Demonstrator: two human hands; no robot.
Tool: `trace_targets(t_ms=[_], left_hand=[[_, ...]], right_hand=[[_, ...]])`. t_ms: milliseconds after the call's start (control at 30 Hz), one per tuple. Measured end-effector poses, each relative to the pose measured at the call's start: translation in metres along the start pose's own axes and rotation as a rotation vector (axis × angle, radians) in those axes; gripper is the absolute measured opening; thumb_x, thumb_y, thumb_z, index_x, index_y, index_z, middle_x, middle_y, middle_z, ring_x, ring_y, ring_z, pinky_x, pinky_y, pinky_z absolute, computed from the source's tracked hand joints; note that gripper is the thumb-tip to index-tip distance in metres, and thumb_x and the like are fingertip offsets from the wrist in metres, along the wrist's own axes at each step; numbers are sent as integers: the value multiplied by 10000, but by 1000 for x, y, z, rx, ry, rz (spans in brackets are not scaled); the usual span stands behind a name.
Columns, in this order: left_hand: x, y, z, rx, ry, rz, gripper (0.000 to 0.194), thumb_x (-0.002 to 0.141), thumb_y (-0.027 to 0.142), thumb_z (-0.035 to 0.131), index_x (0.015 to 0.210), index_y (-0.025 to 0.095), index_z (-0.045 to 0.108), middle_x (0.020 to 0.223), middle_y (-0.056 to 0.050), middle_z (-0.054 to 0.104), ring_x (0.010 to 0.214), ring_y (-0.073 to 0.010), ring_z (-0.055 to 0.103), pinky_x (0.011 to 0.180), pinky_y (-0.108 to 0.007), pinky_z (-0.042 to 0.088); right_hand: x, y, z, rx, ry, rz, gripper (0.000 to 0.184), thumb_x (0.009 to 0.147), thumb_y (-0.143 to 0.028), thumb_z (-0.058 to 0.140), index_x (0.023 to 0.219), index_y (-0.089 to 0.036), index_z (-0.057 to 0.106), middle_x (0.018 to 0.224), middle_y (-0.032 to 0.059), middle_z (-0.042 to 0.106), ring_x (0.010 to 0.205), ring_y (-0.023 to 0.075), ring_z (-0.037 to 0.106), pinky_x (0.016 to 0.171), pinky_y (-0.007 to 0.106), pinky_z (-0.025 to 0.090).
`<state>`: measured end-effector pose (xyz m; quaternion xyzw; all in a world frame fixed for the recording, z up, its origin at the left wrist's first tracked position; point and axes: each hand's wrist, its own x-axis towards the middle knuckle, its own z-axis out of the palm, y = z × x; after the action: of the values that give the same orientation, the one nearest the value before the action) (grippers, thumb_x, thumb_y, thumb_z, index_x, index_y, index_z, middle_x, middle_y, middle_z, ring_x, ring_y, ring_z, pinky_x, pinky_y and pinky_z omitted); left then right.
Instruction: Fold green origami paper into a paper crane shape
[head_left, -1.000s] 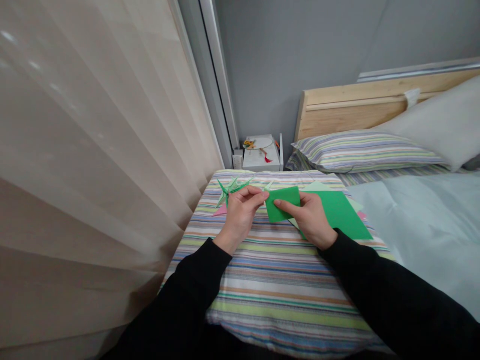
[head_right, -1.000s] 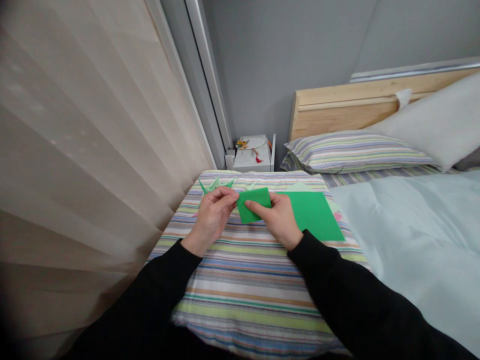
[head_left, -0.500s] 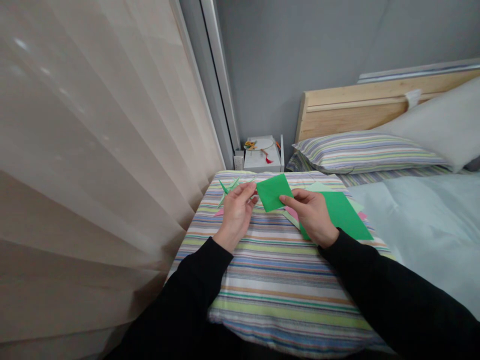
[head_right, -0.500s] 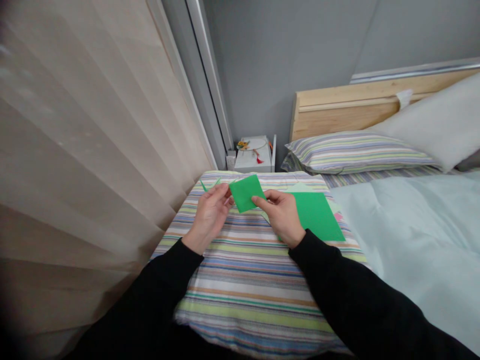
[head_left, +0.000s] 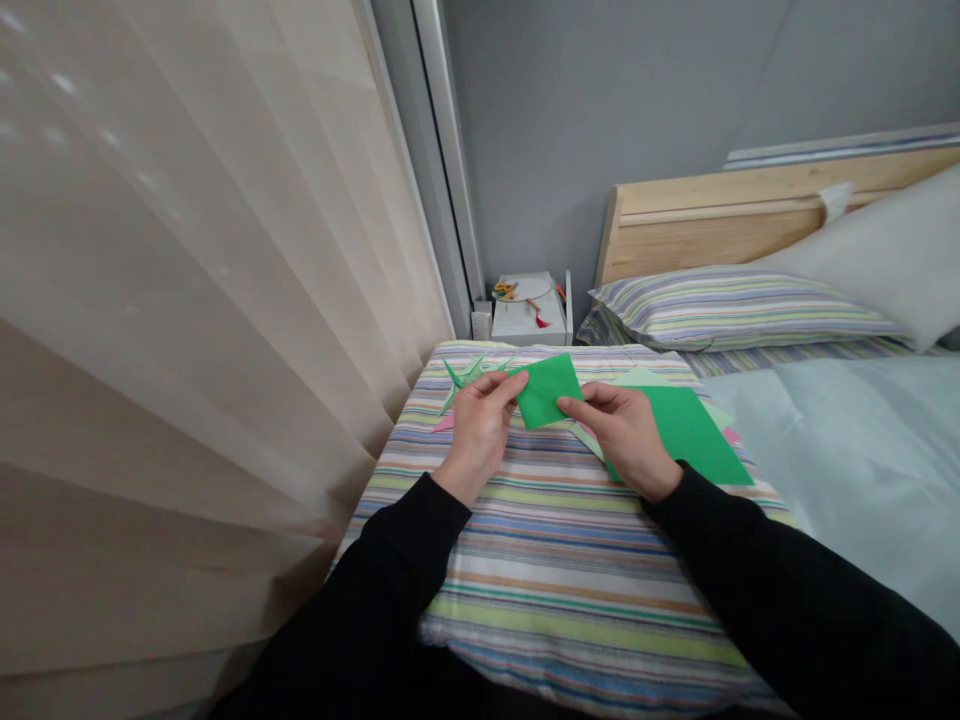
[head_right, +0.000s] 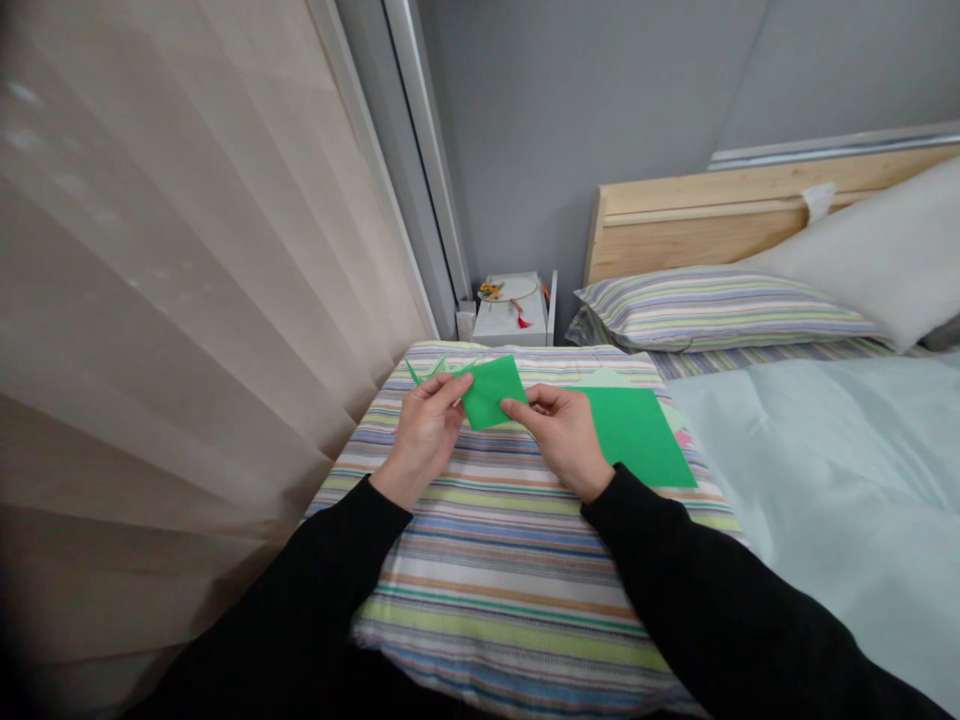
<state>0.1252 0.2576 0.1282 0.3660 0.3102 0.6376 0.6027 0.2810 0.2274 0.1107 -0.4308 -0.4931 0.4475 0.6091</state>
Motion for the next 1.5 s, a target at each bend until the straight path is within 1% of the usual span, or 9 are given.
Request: trace_targets(t_ms=[233,367,467,567,667,833,1033,1300,1500], left_hand=[[6,4,-7,-88,48,7,248,605,230,906,614,148,672,695,11,665,691,-90,593,671,-222,471],[9,5,-12,-69,32,-25,260,641,257,903,698,149,674,630,47,577,556,-45,491,512,-184,369],[7,7,-11,-61,44,-131,289,690,334,879,798,153,682,692,37,607,556,-51,527,486,-181,370],[4,11,-7,-66,7,-220,281,746,364,824,885,152,702,872,-11,696,701,-110,658,637,-228,511],[1,12,-5,-18,-78,-203,245,739,260,799,945,144,737,951,-31,721,798,-132,684,776,-260,540],[-2,3,-6,146,-227,-138,365,699,198,822,1058,177,761,1072,-46,733,917,-161,678,850,-280,528],[-1,-6,-9,325,-309,-33,453,692,187,840,1134,196,741,1113,-57,749,1049,-220,685,989,-384,516],[2,-12,-12,330,-299,-16,331,661,183,846,980,173,762,957,-44,787,970,-228,730,1024,-465,515],[3,-12,-13,384,-271,19,293,672,235,843,952,179,775,959,-48,793,986,-255,731,1014,-498,520]], right_hand=[[2,-2,1,-5,53,-2,257,640,-404,874,650,-189,734,621,0,682,584,136,555,633,306,435],[4,2,-3,-67,104,-90,203,709,-372,832,708,-190,742,688,15,714,640,162,605,685,328,472],[3,2,-7,-248,117,-317,148,808,-307,767,723,-200,711,699,15,701,675,181,622,692,341,480],[1,-1,-11,-520,62,-634,113,874,-213,711,764,-205,687,762,33,704,760,208,636,752,375,478],[0,-3,-13,-709,-37,-772,42,889,-195,712,857,-210,690,873,56,712,871,241,644,810,412,469],[-1,-4,-12,-758,-149,-697,206,853,-326,786,979,-220,664,1013,75,705,997,276,644,885,439,475],[-1,-5,-10,-668,-188,-652,233,866,-340,766,988,-207,618,968,70,690,902,240,645,816,390,506],[0,-4,-10,-644,-141,-671,166,859,-222,762,930,-207,613,875,42,674,809,207,641,746,345,509],[-1,-7,-9,-636,-141,-641,101,885,-193,718,930,-205,628,875,44,689,812,204,652,751,340,510]])
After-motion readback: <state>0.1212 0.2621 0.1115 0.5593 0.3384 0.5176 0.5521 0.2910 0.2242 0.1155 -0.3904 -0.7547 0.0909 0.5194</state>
